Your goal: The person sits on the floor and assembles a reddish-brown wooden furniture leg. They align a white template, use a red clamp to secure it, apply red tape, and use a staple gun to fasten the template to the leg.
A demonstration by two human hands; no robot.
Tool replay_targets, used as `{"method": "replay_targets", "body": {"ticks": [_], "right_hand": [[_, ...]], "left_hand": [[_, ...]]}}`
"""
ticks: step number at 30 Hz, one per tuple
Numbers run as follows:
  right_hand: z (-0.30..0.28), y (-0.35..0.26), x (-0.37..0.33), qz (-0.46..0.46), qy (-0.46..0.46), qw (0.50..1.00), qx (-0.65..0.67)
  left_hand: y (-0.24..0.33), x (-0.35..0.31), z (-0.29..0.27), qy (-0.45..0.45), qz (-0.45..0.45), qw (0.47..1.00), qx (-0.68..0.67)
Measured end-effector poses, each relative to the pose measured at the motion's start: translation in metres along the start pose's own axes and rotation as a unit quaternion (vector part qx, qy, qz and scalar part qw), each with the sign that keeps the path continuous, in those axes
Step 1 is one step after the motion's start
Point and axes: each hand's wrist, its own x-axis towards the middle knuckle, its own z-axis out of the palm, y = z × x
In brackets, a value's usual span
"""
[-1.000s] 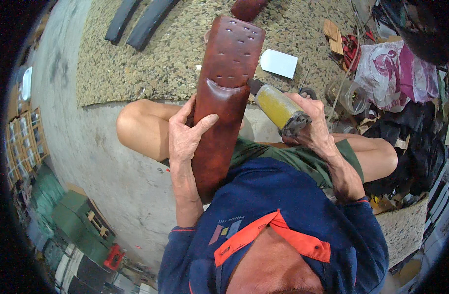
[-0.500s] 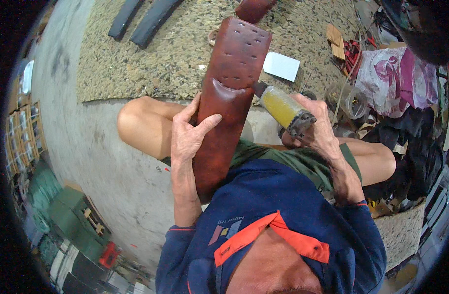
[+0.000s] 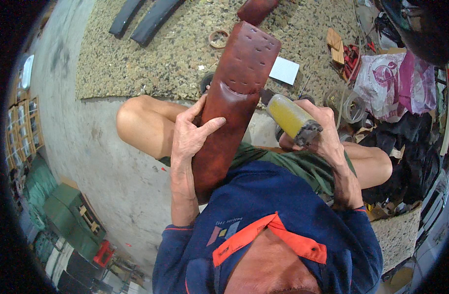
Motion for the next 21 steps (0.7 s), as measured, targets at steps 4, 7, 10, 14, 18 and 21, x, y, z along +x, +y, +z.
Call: {"method": "replay_targets", "body": {"ticks": [4, 7, 10, 14, 18, 21], "right_hand": [[0.0, 0.002, -0.003, -0.027, 0.091, 0.995, 0.026], [-0.003, -0.004, -0.004, -0.022, 0.116, 0.993, 0.005], [-0.001, -0.013, 0.0, -0.027, 0.11, 0.992, 0.048], [0.012, -0.022, 0.01, -0.034, 0.088, 0.992, 0.081], [0.019, -0.026, 0.018, -0.051, 0.079, 0.995, 0.035], [0.02, -0.028, 0.022, -0.046, 0.063, 0.996, 0.034]], "left_hand": [[0.002, -0.001, 0.002, -0.01, -0.014, 1.0, 0.025], [0.001, -0.001, 0.003, -0.009, -0.021, 0.999, 0.026], [-0.002, 0.001, 0.005, 0.004, -0.017, 1.0, 0.014], [-0.005, 0.0, 0.009, 0.01, -0.034, 0.999, 0.028], [-0.001, -0.002, 0.013, 0.024, -0.024, 0.998, 0.049], [0.001, -0.003, 0.014, 0.023, -0.014, 0.998, 0.062]]}}
